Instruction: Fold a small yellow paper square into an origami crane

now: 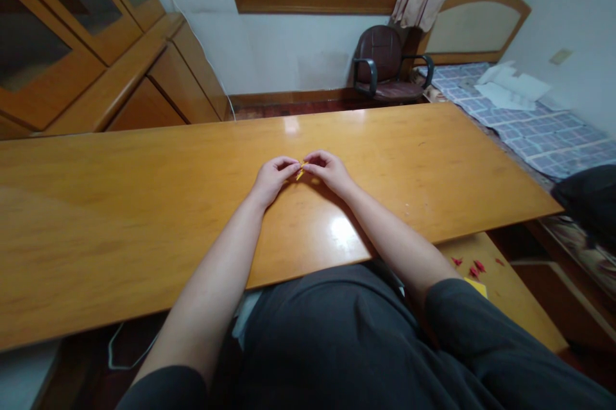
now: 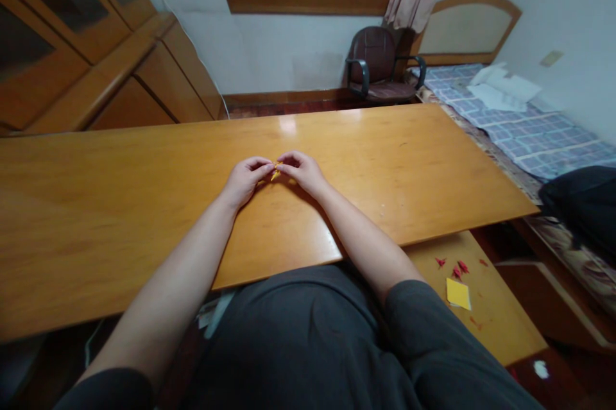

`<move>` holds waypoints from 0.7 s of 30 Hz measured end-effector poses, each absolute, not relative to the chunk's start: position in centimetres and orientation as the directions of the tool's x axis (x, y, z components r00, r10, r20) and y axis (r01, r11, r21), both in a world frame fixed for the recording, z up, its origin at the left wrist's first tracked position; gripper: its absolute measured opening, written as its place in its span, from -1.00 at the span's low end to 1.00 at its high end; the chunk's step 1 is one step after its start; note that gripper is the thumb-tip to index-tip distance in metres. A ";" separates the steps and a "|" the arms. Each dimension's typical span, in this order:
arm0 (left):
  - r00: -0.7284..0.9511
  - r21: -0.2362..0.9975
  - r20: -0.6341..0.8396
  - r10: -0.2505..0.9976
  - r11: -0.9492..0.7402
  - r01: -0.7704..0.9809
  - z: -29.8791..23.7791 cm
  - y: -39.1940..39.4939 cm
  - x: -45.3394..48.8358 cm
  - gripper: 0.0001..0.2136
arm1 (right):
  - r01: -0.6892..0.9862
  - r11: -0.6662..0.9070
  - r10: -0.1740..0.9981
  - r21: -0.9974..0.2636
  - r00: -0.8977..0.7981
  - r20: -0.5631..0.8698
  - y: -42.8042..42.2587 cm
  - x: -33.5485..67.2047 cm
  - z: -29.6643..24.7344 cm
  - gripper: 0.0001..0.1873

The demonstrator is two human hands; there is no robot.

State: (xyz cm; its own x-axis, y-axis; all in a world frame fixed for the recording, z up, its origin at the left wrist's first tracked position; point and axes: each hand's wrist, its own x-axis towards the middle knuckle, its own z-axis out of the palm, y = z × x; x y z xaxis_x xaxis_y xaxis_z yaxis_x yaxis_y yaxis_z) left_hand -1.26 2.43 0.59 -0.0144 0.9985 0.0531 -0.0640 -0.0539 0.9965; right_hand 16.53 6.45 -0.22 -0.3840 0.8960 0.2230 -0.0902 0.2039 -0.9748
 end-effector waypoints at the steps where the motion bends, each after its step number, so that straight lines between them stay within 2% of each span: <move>1: -0.011 0.996 0.056 0.998 -0.056 -0.067 0.6 2.4 -1.2 -0.65 | -0.100 0.201 0.898 -0.974 -0.378 0.224 6.5 16.5 -0.3 -0.64; 13: 0.027 0.998 0.064 0.998 -0.064 0.007 0.5 2.5 -1.4 -0.67 | -0.127 0.128 0.915 -0.984 -0.366 0.167 7.0 16.5 -0.5 -0.56; 21: -0.001 0.997 0.007 1.000 -0.007 -0.078 0.8 2.4 -1.2 -0.64 | -0.207 0.045 0.923 -0.977 -0.366 0.120 6.9 16.4 -0.3 -0.51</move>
State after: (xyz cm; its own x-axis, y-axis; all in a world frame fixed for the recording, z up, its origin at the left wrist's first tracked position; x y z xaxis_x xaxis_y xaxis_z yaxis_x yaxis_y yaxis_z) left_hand -1.18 2.39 0.80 -0.0008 1.0000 0.0070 -0.0778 -0.0071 0.9969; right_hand 16.42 6.91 -0.34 -0.3660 0.9228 0.1199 -0.2068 0.0450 -0.9774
